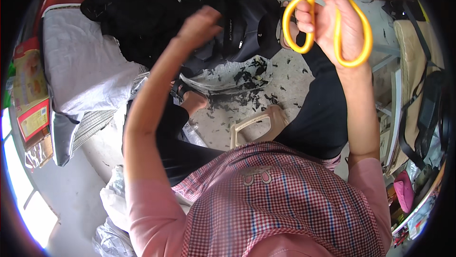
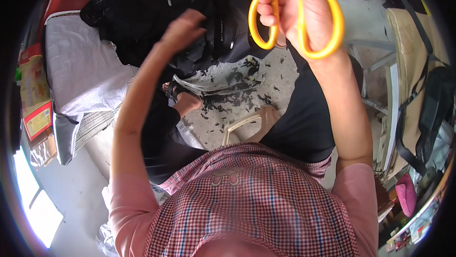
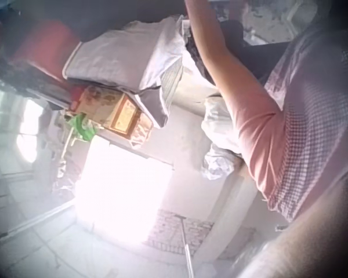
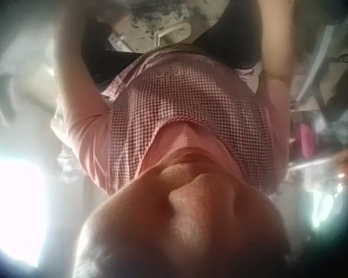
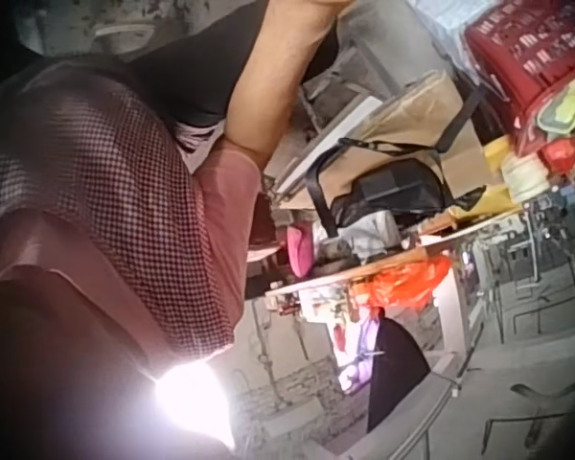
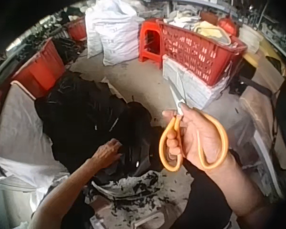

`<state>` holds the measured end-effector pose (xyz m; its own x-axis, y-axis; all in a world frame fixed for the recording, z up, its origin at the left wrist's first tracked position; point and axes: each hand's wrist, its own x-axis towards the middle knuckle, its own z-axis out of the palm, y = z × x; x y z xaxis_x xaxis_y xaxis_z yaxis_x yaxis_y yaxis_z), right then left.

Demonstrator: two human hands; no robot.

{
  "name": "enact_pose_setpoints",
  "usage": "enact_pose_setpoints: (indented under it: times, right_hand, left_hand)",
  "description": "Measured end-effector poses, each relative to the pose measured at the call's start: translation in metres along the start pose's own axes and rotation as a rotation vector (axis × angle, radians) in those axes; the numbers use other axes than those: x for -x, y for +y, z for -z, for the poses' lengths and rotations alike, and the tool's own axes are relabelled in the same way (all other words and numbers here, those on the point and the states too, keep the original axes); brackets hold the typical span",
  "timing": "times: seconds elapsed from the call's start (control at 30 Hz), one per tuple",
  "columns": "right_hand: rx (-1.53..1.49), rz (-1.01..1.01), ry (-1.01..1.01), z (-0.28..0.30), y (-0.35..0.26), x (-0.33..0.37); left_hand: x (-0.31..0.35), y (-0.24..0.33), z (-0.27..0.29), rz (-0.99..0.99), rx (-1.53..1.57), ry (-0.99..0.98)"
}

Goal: Trimming excess fabric and loose threads from black bags using scissors.

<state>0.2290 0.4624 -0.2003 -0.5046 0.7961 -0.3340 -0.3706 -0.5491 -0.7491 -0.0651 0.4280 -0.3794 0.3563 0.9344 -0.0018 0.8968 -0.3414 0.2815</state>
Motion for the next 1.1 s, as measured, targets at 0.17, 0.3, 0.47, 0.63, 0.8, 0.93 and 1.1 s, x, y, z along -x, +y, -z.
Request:
enact_pose_setpoints:
  times: [0.17,0.3,0.47,0.63,0.8,0.93,1.1]
  right_hand:
    - [-0.017,-0.087,0.049,-0.009,-0.012,0.001]
    - [-0.095,-0.062,0.101,0.001,-0.01,0.003]
    - [-0.103,-0.102,0.119,0.003,-0.009,-0.003]
    - [-0.133,-0.107,0.094,-0.013,-0.003,-0.005]
    - [-0.14,-0.064,0.091,-0.007,-0.003,-0.005]
    - [-0.143,-0.021,0.032,-0.005,-0.005,-0.003]
    - [-0.151,0.016,-0.035,0.007,0.003,-0.01]
  left_hand:
    - [-0.031,0.065,-0.177,0.477,0.075,-0.099]
    - [-0.059,0.083,-0.246,0.634,-0.199,0.196]
    - [-0.07,0.058,-0.266,0.714,-0.238,0.18]
    - [-0.05,-0.001,-0.253,0.643,0.085,0.061]
    - [-0.04,0.02,-0.152,0.598,0.345,0.115]
    - [0.009,-0.011,-0.037,0.483,0.155,0.126]
    - [0.051,-0.056,0.104,0.533,0.225,0.098]
